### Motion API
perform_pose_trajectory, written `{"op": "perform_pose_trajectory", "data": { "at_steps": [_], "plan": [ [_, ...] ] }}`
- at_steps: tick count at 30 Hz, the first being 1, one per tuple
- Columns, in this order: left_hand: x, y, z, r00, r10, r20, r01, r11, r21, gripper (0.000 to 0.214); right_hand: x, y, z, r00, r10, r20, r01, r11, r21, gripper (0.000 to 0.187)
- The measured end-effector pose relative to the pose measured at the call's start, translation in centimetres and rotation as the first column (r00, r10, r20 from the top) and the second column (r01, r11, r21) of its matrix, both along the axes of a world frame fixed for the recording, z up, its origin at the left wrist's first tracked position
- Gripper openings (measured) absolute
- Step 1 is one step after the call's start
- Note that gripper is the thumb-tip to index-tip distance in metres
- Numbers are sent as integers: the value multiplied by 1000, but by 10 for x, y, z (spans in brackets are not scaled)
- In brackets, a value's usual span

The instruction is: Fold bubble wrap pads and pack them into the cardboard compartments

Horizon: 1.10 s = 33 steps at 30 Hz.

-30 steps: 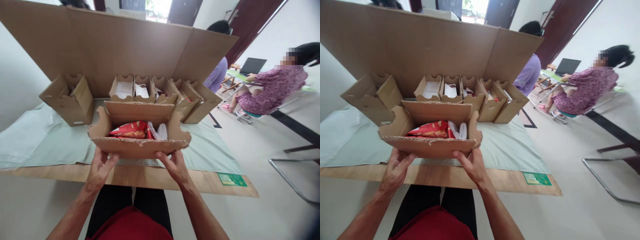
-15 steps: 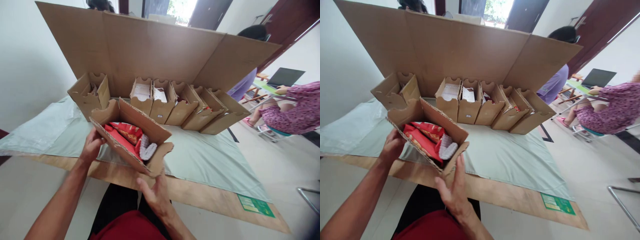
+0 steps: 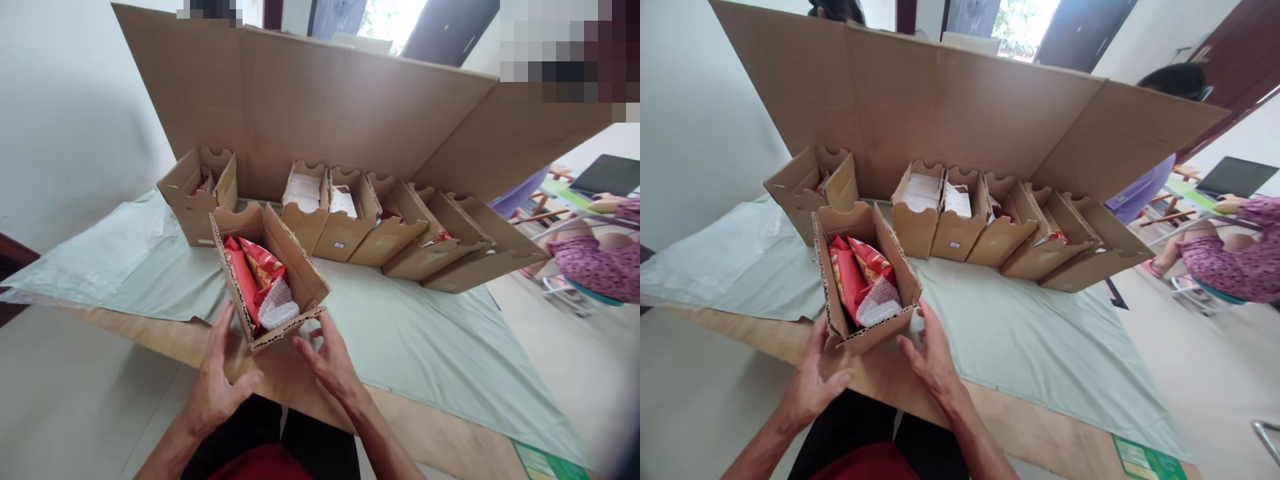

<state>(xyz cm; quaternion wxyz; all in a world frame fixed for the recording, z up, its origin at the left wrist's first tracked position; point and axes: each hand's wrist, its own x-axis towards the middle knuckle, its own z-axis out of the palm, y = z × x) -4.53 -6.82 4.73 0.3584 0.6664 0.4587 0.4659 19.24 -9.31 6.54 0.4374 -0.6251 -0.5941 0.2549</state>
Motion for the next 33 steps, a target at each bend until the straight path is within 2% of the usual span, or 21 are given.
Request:
{"op": "perform_pose_trajectory", "data": {
  "at_steps": [3, 5, 9, 11, 13, 15, 17, 19, 21, 24, 27, 30, 32, 33],
  "plan": [
    [10, 6, 0, 999, 43, -32, -45, 998, -33, 82, -15, 20, -1, 997, 63, -51, -64, 998, -20, 22],
    [10, 24, 0, 997, 71, 17, -70, 996, -50, 73, -28, 32, -4, 995, 44, -84, -43, 999, 19, 17],
    [3, 69, 5, 992, 28, 125, -17, 996, -89, 58, -46, 59, -9, 990, 71, -122, -56, 991, 126, 45],
    [1, 91, 11, 993, 72, 90, -64, 994, -83, 52, -51, 74, -12, 986, 112, -127, -88, 980, 178, 60],
    [1, 112, 19, 991, 131, -13, -131, 991, -34, 47, -54, 88, -18, 983, 145, -114, -119, 970, 212, 72],
    [1, 132, 28, 966, 180, -184, -181, 983, 11, 40, -54, 97, -28, 985, 151, -85, -130, 969, 209, 78],
    [1, 149, 37, 888, 226, -400, -236, 971, 24, 33, -51, 100, -40, 989, 138, -44, -129, 977, 170, 79],
    [2, 165, 45, 771, 257, -583, -287, 957, 43, 32, -47, 98, -50, 992, 127, 3, -126, 984, 126, 73],
    [6, 180, 52, 680, 272, -681, -302, 950, 77, 33, -44, 95, -56, 992, 121, 43, -125, 986, 112, 63],
    [18, 202, 58, 644, 283, -711, -307, 947, 99, 33, -42, 93, -57, 991, 118, 57, -124, 984, 129, 51],
    [32, 214, 58, 665, 293, -687, -321, 943, 92, 34, -42, 94, -56, 992, 117, 53, -124, 981, 150, 45],
    [33, 209, 53, 685, 312, -658, -327, 939, 106, 35, -43, 94, -56, 992, 110, 58, -118, 979, 168, 40],
    [24, 200, 52, 733, 390, -557, -326, 921, 216, 38, -43, 95, -57, 992, 106, 65, -116, 978, 175, 36],
    [17, 196, 54, 759, 449, -471, -333, 890, 312, 41, -43, 95, -57, 992, 107, 69, -118, 977, 176, 34]
  ]
}}
